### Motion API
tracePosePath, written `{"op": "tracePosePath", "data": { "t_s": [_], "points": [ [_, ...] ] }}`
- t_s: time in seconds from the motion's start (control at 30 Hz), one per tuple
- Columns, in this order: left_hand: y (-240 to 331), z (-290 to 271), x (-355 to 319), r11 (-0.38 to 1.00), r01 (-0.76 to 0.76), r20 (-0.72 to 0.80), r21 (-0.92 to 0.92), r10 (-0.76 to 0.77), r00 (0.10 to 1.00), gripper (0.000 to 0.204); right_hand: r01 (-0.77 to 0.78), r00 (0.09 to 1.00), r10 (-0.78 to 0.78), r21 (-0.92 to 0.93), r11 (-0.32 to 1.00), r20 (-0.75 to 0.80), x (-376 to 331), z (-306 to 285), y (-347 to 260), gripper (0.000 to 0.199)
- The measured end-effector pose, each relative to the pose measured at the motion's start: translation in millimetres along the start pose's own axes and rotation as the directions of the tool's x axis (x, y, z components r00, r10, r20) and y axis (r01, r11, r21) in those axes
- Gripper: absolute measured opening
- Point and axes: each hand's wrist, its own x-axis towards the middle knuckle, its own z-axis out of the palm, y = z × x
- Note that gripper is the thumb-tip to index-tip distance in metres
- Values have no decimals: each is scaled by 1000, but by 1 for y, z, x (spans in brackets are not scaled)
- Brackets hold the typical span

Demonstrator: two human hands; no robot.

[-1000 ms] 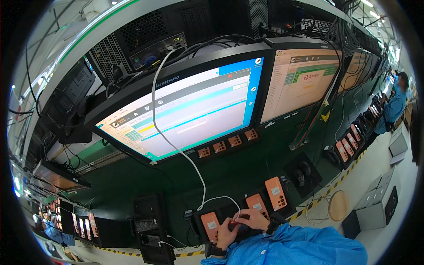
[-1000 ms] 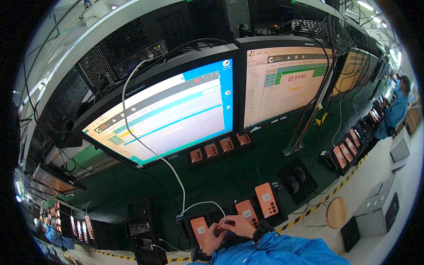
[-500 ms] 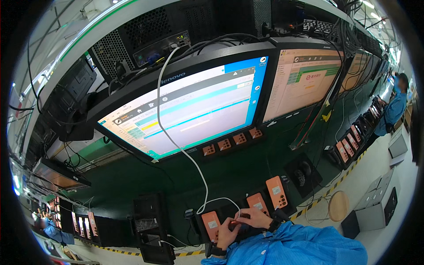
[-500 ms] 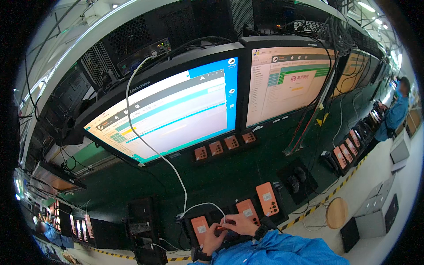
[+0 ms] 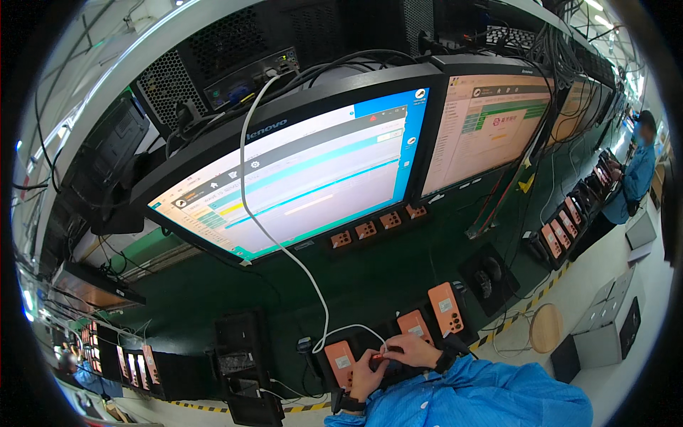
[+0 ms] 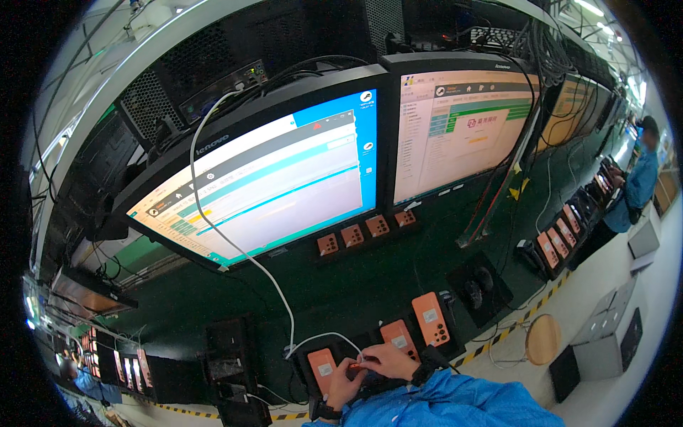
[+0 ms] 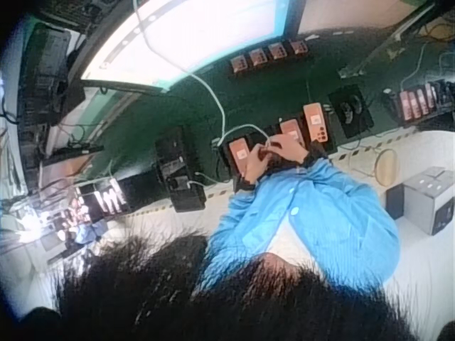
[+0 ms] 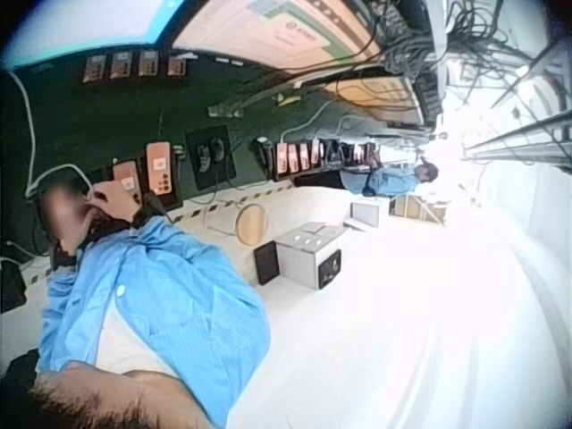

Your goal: Testing and scanning smartphones at a manufacturing or quality control station.

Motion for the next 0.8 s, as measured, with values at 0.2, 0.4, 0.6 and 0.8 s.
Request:
{"op": "tracePosePath", "data": {
  "t_s": [0.2, 0.4, 0.6, 0.8],
  "points": [
    [2, 2, 4, 998, -5, 20, 60, 4, 1000, 25, 7, 998, -4, 41, 999, -66, -2, 2, 12, 20],
    [-13, 6, 9, 1000, -4, 31, 20, 3, 1000, 25, -322, 945, 319, 36, 946, 65, 6, -13, -13, 23],
    [-22, 12, 24, 998, -18, -15, -53, 17, 1000, 26, -212, 957, 229, 111, 971, -178, -14, 16, 31, 29],
    [-94, 30, 73, 993, -22, -227, -119, -5, 974, 30, -300, 841, 358, 200, 933, -406, -55, 24, 60, 44]
  ]
}}
